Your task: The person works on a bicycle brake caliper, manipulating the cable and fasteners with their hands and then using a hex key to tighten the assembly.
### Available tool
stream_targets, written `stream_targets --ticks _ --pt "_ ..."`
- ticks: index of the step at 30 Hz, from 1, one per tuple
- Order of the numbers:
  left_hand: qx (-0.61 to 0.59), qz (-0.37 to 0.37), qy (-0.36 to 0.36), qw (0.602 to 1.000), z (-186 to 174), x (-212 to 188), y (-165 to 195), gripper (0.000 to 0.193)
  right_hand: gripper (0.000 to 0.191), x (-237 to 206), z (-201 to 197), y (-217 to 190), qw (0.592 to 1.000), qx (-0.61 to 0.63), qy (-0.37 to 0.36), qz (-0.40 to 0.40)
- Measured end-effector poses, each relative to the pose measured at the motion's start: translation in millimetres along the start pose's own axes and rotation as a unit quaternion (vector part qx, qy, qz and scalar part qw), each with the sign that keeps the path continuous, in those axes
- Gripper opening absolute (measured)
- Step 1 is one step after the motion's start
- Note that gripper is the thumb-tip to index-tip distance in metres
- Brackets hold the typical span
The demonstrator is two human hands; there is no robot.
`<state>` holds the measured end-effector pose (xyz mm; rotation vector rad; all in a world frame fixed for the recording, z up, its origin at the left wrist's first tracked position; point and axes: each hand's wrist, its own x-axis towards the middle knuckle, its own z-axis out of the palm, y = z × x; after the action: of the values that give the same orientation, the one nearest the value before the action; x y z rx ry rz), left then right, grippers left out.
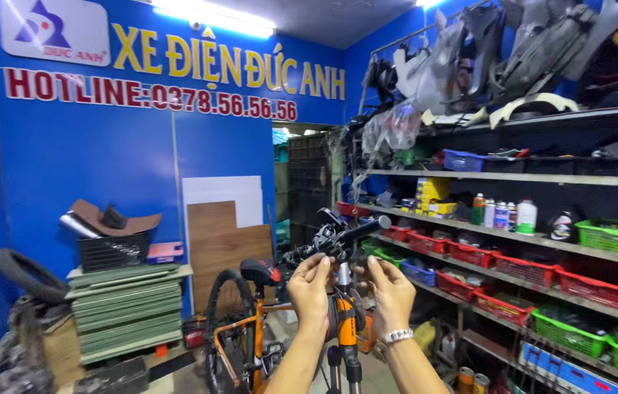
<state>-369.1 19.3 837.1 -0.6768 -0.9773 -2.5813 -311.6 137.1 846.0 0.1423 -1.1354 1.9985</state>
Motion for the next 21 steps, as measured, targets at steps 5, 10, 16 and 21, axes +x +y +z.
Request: stream_targets --ticks 5,10,16,21 --pt "0.024 0.092 -0.013 0.995 13.4 8.7 5.3 0.031 0.022 33.1 4.2 6.2 0.993 0.102 -0.061 0.003" --pt "0.048 0.102 -0.033 0.993 12.6 7.0 6.5 0.031 0.021 47.7 -1.0 8.6 0.992 0.096 -0.083 -0.01" --pt "0.041 0.106 -0.077 0.991 22.3 10.3 13.1 0.034 0.017 70.1 -7.3 -11.7 0.982 0.096 -0.164 0.004" --pt "0.008 0.075 -0.038 0.996 39.2 22.6 11.8 0.041 0.019 99.9 -8.5 -25.9 0.953 0.115 -0.276 0.048"
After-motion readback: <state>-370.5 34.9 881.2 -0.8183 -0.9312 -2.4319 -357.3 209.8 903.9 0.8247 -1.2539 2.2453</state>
